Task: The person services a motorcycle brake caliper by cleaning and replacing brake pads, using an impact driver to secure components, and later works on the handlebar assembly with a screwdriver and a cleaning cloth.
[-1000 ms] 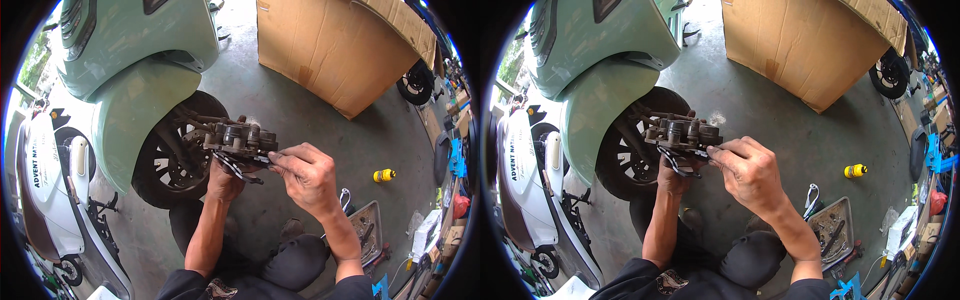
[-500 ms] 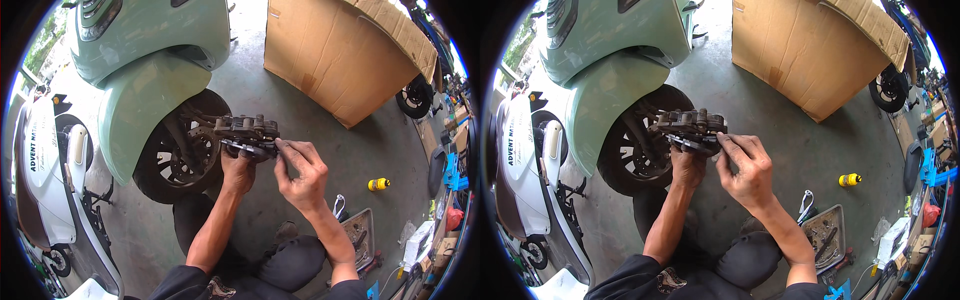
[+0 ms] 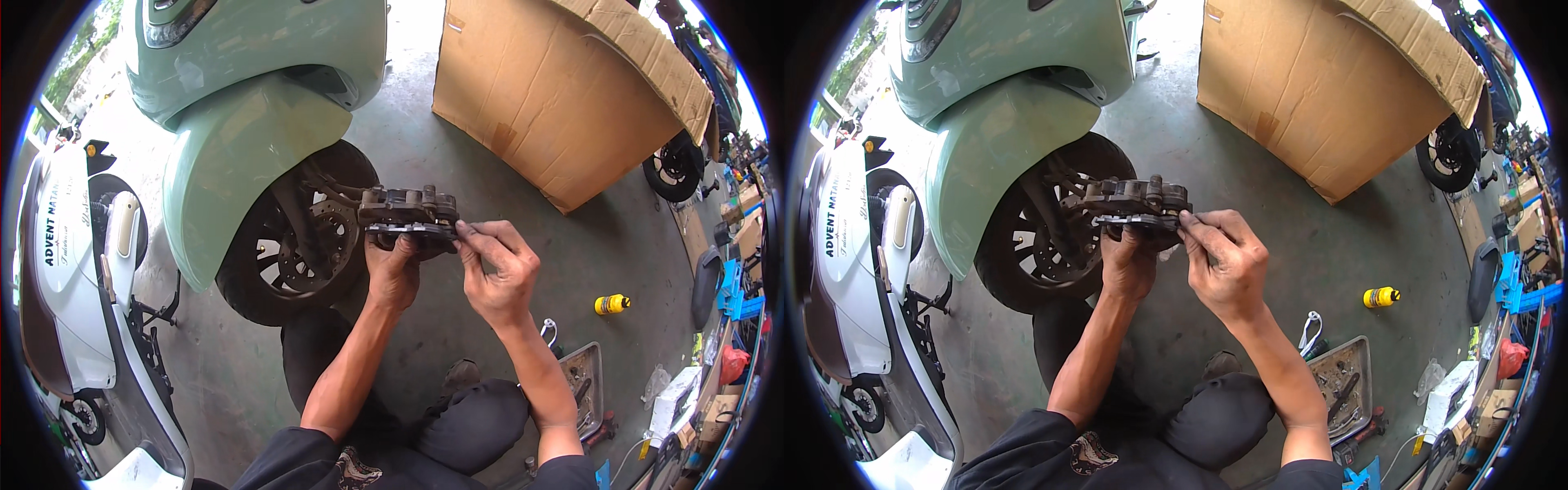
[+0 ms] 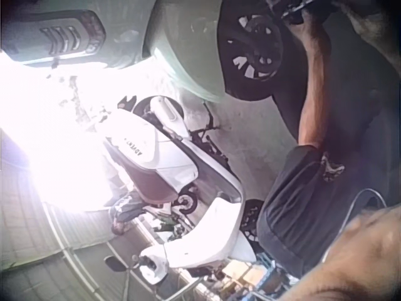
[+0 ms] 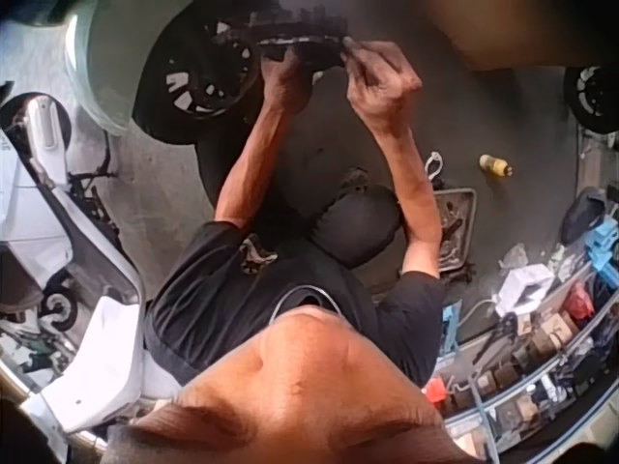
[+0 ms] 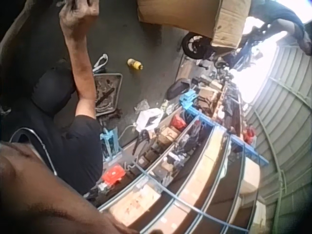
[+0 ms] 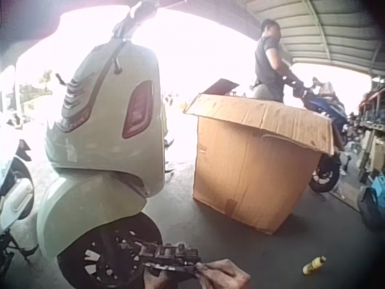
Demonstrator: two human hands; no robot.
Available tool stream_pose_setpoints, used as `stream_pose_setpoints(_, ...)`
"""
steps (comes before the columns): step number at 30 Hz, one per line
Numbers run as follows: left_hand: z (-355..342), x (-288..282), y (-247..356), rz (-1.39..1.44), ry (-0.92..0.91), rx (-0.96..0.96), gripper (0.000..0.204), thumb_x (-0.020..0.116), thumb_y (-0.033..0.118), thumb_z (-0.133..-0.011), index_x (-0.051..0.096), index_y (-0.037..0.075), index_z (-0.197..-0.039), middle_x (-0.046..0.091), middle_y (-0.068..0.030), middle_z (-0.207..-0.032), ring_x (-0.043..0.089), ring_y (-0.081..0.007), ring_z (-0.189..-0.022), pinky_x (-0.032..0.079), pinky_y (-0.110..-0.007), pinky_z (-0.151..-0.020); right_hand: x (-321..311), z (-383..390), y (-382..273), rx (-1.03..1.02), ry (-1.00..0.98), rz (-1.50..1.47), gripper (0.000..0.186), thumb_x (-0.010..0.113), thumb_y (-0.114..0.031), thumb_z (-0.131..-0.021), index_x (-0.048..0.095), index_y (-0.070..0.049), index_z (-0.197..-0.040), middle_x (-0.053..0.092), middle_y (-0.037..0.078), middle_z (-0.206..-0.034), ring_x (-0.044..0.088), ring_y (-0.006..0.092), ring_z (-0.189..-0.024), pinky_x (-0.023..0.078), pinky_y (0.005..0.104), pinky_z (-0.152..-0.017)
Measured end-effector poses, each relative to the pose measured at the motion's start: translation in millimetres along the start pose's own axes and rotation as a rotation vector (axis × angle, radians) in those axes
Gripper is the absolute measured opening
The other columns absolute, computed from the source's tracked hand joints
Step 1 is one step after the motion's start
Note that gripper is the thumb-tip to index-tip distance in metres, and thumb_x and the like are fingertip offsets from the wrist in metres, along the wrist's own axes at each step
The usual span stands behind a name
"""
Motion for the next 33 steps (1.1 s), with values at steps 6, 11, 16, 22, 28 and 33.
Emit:
stream_pose_setpoints(6,2,-1,1,0.003,0.029,0.058,0.073,0.079,0.033,-0.078,0.041,0.002,-0.132,0.056,-0.0134,-0.124,0.058,-0.0274,-0.113,0.052,-0.044,-0.093,1,5,6,0.189,-0.102,-0.176,0.045,0.083,-0.029,-0.072,0.071,0.004,-0.1,0.067,0.016,-0.091,0.067,0.0263,-0.079,0.055,0.0333,-0.071)
stream_pose_setpoints(11,0,-6,-2,-0.056,0.028,0.102,0.078,0.081,0.023,-0.077,0.036,0.006,-0.138,0.055,-0.0132,-0.125,0.056,-0.027,-0.116,0.048,-0.043,-0.097,10,7,30,0.51,-0.128,-0.366,0.027,0.079,-0.015,-0.077,0.07,0.007,-0.091,0.065,0.008,-0.089,0.066,0.0152,-0.079,0.059,0.0262,-0.067)
stream_pose_setpoints(16,0,-18,-9,-0.205,0.081,0.057,0.073,0.08,0.006,-0.076,0.038,0.009,-0.135,0.052,-0.0095,-0.126,0.054,-0.022,-0.117,0.048,-0.038,-0.098,10,2,34,0.46,-0.171,-0.339,0.023,0.075,-0.011,-0.081,0.067,0.003,-0.097,0.065,0.008,-0.086,0.067,0.0171,-0.078,0.059,0.0286,-0.068)
stream_pose_setpoints(22,-1,-18,-17,-0.22,0.1,-0.024,0.076,0.079,0.004,-0.077,0.033,0.011,-0.138,0.052,-0.0096,-0.127,0.054,-0.0209,-0.116,0.051,-0.035,-0.096,16,-5,19,0.081,-0.195,-0.028,0.02,0.069,-0.005,-0.083,0.062,-0.003,-0.102,0.064,0.011,-0.083,0.065,0.0287,-0.07,0.053,0.0349,-0.06)
stream_pose_setpoints(28,-4,-13,-7,-0.269,0.138,0.104,0.08,0.076,-0.002,-0.076,0.034,0.008,-0.143,0.05,-0.0089,-0.132,0.052,-0.0204,-0.118,0.047,-0.037,-0.098,16,-2,24,0.077,-0.115,0.075,0.019,0.067,-0.003,-0.084,0.061,-0.003,-0.102,0.064,0.012,-0.083,0.064,0.0315,-0.07,0.051,0.0382,-0.06)
stream_pose_setpoints(33,-6,-15,-7,-0.221,0.104,0.074,0.075,0.081,0.009,-0.076,0.033,0.008,-0.134,0.055,-0.0092,-0.117,0.057,-0.0202,-0.109,0.052,-0.034,-0.09,20,-1,43,0.232,-0.185,-0.037,0.017,0.066,-0.008,-0.087,0.06,-0.002,-0.101,0.062,0.013,-0.09,0.066,0.0278,-0.078,0.054,0.0352,-0.064)
Point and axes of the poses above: each hand's wrist, its own z-axis away from the middle knuckle, its own x-axis out of the palm, y = z × x, the point moved 8 cm from there along -z, towards the middle knuckle
